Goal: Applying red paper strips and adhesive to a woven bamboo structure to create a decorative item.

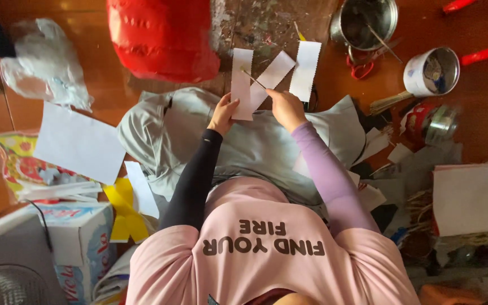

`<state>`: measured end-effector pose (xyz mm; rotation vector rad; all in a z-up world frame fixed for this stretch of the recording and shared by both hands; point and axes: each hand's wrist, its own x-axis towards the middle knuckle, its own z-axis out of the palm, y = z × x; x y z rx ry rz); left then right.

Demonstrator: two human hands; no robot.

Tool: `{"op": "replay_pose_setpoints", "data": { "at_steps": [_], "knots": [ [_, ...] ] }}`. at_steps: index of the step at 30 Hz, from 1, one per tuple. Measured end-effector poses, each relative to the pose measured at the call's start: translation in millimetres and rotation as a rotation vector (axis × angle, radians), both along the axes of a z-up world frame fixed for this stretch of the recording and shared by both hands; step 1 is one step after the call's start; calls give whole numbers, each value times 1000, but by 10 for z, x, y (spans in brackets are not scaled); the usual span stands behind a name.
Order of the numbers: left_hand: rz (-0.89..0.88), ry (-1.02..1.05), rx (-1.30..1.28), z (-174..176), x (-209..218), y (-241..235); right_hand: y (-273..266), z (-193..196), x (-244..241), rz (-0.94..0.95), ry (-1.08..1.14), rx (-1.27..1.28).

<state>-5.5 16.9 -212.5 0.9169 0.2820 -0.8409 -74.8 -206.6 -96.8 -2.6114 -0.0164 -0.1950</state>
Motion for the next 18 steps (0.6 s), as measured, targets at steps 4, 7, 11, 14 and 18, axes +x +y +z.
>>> {"op": "replay_pose_setpoints", "data": {
  "at_steps": [4, 7, 11, 14, 18],
  "knots": [
    [-14, 73, 92, -51, -27, -13, 256, 110, 417, -37, 317, -133],
    [-5, 151, 33, -417, -74, -34, 320, -31, 436, -75, 385, -88],
    [15, 266, -52, -556, -39, -79, 398, -85, -61, -171, 267, -63],
    [-3, 373, -40, -691, -18, -98, 473, 287, -543, -159, 335, -54],
    [19, 461, -152, -771, 24, -66, 613, 762, -1008, -145, 387, 44]
  ]
}}
